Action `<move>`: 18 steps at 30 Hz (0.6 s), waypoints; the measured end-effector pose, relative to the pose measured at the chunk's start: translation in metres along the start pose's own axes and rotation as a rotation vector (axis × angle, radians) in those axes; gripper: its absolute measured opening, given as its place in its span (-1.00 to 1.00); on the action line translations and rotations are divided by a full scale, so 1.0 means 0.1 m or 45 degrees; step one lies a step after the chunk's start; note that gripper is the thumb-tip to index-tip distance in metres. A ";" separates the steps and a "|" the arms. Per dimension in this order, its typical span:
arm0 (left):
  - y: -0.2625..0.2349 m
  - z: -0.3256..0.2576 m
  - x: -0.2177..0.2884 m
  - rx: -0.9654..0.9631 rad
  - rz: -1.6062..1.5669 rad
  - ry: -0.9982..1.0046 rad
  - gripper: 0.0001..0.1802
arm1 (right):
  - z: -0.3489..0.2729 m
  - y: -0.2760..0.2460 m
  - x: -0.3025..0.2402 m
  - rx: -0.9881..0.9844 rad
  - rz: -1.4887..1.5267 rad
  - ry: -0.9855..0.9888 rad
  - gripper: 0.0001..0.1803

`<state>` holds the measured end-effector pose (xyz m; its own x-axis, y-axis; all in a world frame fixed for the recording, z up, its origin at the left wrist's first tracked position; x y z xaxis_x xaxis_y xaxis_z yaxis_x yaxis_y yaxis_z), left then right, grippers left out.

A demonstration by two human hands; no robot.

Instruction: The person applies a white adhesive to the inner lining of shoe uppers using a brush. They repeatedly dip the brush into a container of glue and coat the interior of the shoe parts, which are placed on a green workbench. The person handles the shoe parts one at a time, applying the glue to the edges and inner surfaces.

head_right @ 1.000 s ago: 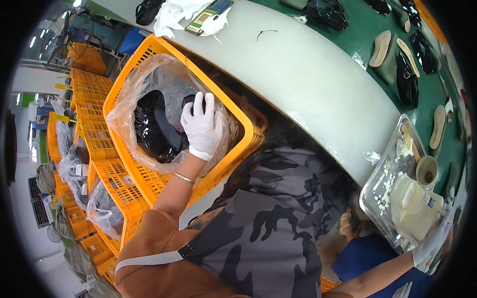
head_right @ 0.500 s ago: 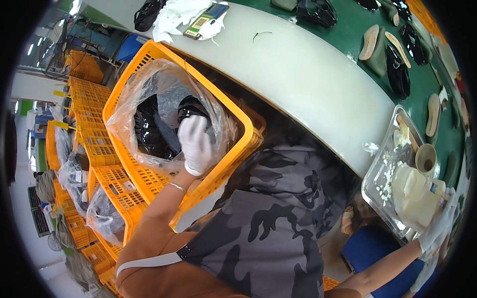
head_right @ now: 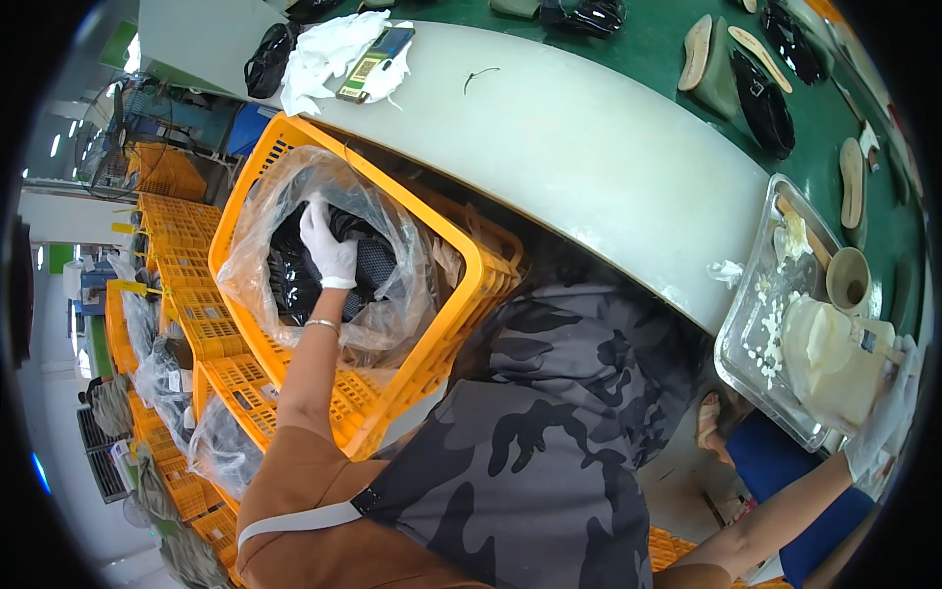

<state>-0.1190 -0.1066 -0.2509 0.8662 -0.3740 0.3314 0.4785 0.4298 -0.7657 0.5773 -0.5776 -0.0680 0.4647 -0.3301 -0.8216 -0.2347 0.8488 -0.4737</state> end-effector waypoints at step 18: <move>-0.03 0.14 0.10 -0.339 0.273 0.154 -0.20 | -0.08 0.05 0.01 0.065 0.158 0.179 -0.61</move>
<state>-0.1098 -0.1004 -0.2379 0.9118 -0.4002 0.0922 0.2198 0.2859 -0.9327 0.5700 -0.5770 -0.0732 0.3099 -0.2734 -0.9106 -0.2372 0.9052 -0.3525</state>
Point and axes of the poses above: each hand's wrist, its own z-axis towards the middle knuckle, its own y-axis out of the palm, x = y × z, the point moved 1 cm from there along z, towards the middle knuckle, and after that the axes turned 2 degrees about -z, right-handed, at the moved point
